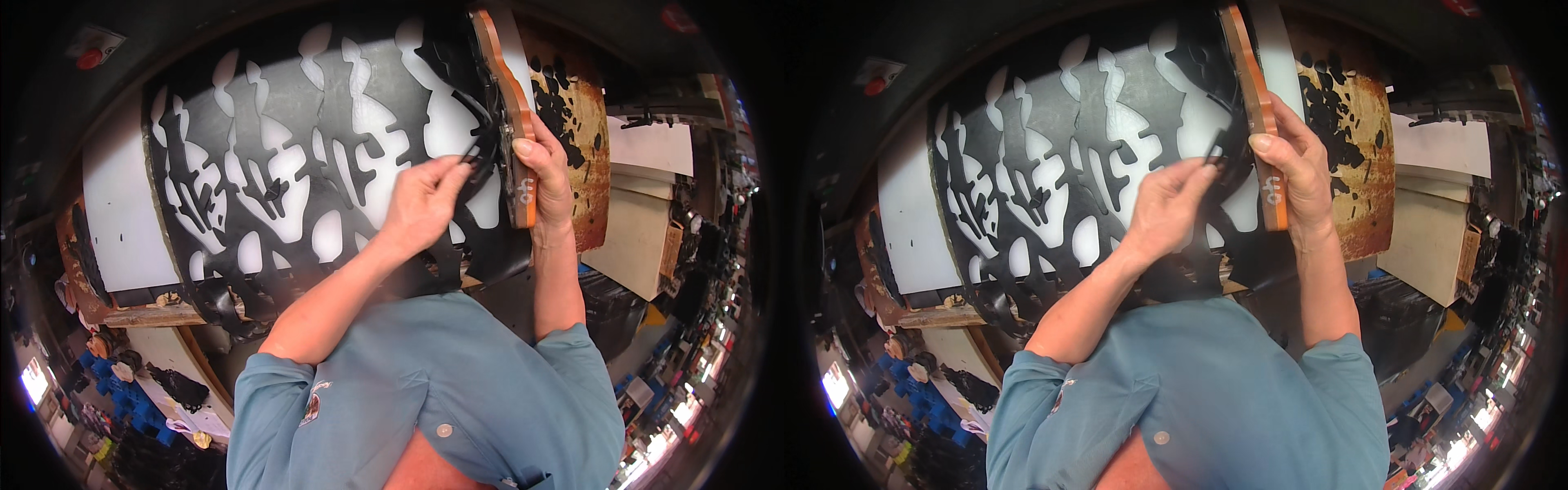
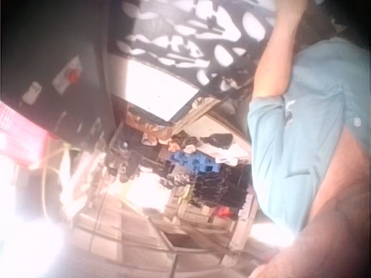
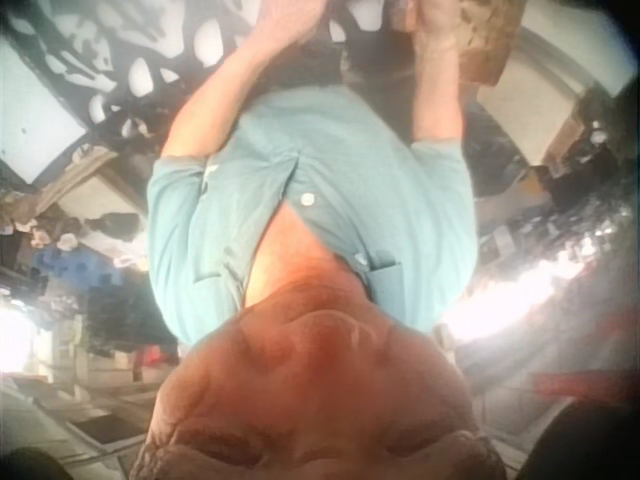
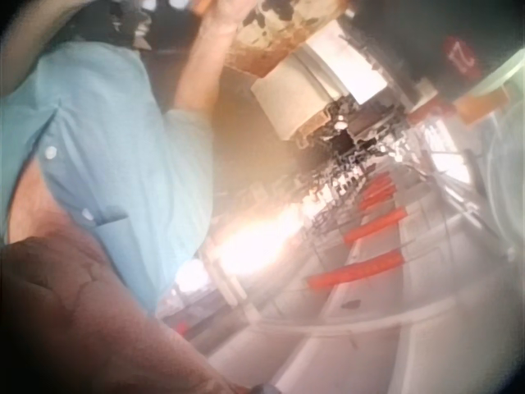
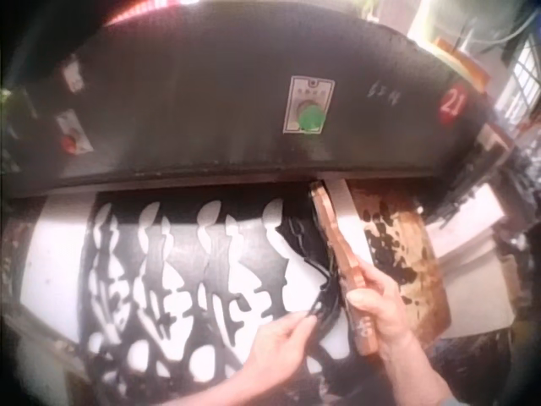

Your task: The person repeatedly presses a black stencil onto a flat surface with an orange squeegee, then peels off the cutout shapes by hand. The person removes the stencil, picks up a large black sheet from the floor, and places it on the work surface before repeating the pressing and peeling process.

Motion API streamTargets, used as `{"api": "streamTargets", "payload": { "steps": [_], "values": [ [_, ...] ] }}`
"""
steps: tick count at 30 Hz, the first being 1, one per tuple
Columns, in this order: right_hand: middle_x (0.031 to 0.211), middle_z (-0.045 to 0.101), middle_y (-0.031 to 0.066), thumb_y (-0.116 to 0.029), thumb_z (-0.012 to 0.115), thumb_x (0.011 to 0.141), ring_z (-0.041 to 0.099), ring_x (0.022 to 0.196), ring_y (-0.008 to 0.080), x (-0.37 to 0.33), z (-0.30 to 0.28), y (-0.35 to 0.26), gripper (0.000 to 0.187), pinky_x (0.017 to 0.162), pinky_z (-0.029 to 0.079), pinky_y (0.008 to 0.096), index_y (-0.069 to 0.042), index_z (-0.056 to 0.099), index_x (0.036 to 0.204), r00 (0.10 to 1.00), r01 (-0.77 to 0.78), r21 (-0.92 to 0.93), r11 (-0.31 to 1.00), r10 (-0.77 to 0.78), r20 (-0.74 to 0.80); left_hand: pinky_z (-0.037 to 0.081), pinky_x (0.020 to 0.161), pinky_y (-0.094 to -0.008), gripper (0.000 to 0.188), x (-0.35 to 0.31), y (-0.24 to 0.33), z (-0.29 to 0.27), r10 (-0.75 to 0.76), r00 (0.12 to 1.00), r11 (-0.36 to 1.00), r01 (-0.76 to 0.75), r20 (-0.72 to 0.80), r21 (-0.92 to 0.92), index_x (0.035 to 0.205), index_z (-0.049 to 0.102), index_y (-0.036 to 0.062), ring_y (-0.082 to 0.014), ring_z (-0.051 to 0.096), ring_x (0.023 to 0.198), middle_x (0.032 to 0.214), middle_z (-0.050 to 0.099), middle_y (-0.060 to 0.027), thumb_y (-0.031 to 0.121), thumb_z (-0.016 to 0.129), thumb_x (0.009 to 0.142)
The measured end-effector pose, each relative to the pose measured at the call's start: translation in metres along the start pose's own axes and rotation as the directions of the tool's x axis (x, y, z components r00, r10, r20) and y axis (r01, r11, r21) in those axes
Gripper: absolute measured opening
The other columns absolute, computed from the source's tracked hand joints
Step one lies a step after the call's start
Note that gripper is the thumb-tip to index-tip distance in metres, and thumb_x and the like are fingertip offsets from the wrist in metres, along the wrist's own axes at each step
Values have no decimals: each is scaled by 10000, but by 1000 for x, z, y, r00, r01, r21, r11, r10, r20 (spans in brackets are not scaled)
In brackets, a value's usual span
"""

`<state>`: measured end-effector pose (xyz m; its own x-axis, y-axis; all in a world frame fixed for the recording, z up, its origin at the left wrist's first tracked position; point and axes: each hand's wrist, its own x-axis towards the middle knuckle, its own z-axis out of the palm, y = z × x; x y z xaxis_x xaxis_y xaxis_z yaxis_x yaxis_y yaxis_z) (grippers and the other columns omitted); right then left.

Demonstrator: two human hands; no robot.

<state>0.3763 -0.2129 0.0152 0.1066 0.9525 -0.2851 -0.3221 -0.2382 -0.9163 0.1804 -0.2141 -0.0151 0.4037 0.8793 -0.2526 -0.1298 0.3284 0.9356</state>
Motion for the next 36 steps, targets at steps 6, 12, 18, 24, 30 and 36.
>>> {"api": "streamTargets", "payload": {
  "steps": [6,12,18,24,30,36],
  "values": [
    [1219,681,64,-260,759,876,606,1076,116,4,0,1,783,1001,447,239,88,528,1538,999,29,-3,1000,-29,-14,490,683,-233,250,-19,-10,-25,-159,960,985,137,-232,-108,1197,777,17,-52,569,770,848,693,4,181,603,1124],
    [1214,688,77,-303,757,903,646,1069,122,4,-6,3,779,948,516,254,87,528,1537,1000,24,-9,1000,-24,13,612,701,-314,243,-45,19,-92,-60,795,996,9,-603,-87,1105,690,23,-185,750,771,917,731,-68,262,644,1108],
    [1175,676,63,-262,815,876,619,1015,115,6,9,5,829,907,478,244,96,503,1555,997,60,-147,987,-66,-33,569,658,-277,236,-91,27,-129,1,888,990,-65,-460,-123,1188,722,31,-95,666,722,839,687,1,239,631,1123],
    [1219,716,165,-366,912,767,671,1142,237,1,39,12,958,1006,523,347,83,544,1529,987,74,-517,853,-137,-85,550,678,-302,214,-150,37,-159,51,827,989,-119,-559,-86,1152,701,21,-155,668,751,920,687,-41,212,605,1133],
    [1481,517,287,-439,880,725,517,1331,446,0,68,48,945,1131,465,535,-34,584,1526,935,77,-987,139,-355,23,607,750,-272,168,-183,37,-177,-19,804,986,-83,-594,-143,1189,698,34,-150,737,852,1116,773,-110,170,652,1100],
    [1592,431,282,-469,877,738,444,1417,494,3,61,66,975,1169,429,575,-119,538,1582,929,18,-999,38,-371,2,648,838,-339,234,-197,56,-197,-132,798,985,37,-588,-170,1278,618,13,-225,780,970,1215,756,-227,83,682,1064]
  ]
}}
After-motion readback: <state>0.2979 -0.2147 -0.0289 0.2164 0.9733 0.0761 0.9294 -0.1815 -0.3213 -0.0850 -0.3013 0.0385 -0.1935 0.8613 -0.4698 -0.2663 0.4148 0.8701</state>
